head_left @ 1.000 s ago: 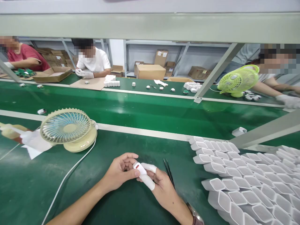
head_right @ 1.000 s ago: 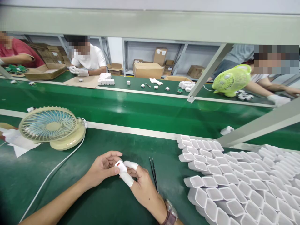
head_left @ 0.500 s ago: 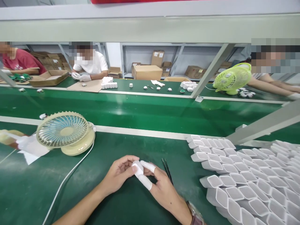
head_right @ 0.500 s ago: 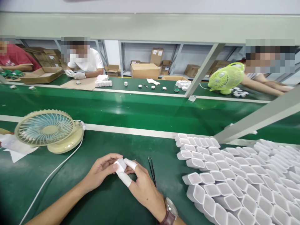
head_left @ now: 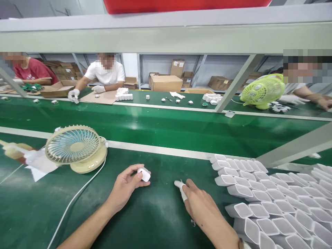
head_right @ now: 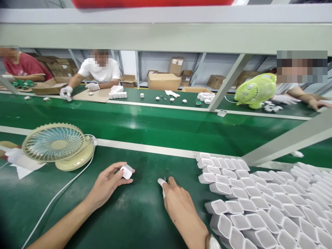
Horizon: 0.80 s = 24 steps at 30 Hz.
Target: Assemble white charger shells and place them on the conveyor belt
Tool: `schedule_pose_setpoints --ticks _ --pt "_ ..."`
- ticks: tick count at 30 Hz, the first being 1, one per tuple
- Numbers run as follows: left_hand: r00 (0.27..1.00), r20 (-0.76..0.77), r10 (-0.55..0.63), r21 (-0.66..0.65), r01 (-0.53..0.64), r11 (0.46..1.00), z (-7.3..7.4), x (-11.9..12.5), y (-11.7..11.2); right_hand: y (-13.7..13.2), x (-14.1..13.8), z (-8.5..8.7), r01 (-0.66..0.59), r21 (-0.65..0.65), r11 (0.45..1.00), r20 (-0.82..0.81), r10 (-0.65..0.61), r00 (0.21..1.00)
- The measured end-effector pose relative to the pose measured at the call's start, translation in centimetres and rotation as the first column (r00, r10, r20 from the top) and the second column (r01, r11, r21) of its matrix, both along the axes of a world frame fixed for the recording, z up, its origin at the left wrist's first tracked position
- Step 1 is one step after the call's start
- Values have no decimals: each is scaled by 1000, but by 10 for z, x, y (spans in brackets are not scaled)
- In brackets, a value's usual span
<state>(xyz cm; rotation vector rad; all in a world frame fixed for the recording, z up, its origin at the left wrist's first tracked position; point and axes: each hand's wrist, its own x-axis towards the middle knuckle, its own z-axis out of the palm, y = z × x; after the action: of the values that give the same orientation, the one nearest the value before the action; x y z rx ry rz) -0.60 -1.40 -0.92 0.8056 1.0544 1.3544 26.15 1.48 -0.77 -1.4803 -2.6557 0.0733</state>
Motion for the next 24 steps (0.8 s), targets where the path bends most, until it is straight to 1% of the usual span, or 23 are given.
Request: schedule_pose_setpoints --ticks 3,5,8,10,15,21,23,24 --pt "1000 -13 -3 -16 2 1000 -3 0 2 -5 -6 9 -57 -77 995 -141 46 989" --pt "1000 -30 -6 -22 5 1000 -5 -2 3 -7 -8 14 -91 -117 989 -269 57 962" --pt "999 -37 -18 -17 17 1000 -5 -3 3 -7 -11 14 -168 -139 976 -429 93 899" --pt "999 -32 -22 -10 21 1000 -5 -3 3 -5 -12 11 -190 -118 975 -483 111 869" --pt "999 -44 -4 -3 4 1000 -5 -1 3 -4 -17 7 -164 -72 984 -558 96 824" --pt "997 -74 -18 -4 17 1000 -5 -2 2 -3 -22 10 -144 -101 984 -671 39 740" --pt "996 -87 -21 -5 20 1000 -5 -3 2 -1 -24 9 -117 -95 989 -718 14 696" --pt "996 -90 -23 -4 22 1000 -5 -3 2 0 -25 8 -111 -81 990 -749 13 662"
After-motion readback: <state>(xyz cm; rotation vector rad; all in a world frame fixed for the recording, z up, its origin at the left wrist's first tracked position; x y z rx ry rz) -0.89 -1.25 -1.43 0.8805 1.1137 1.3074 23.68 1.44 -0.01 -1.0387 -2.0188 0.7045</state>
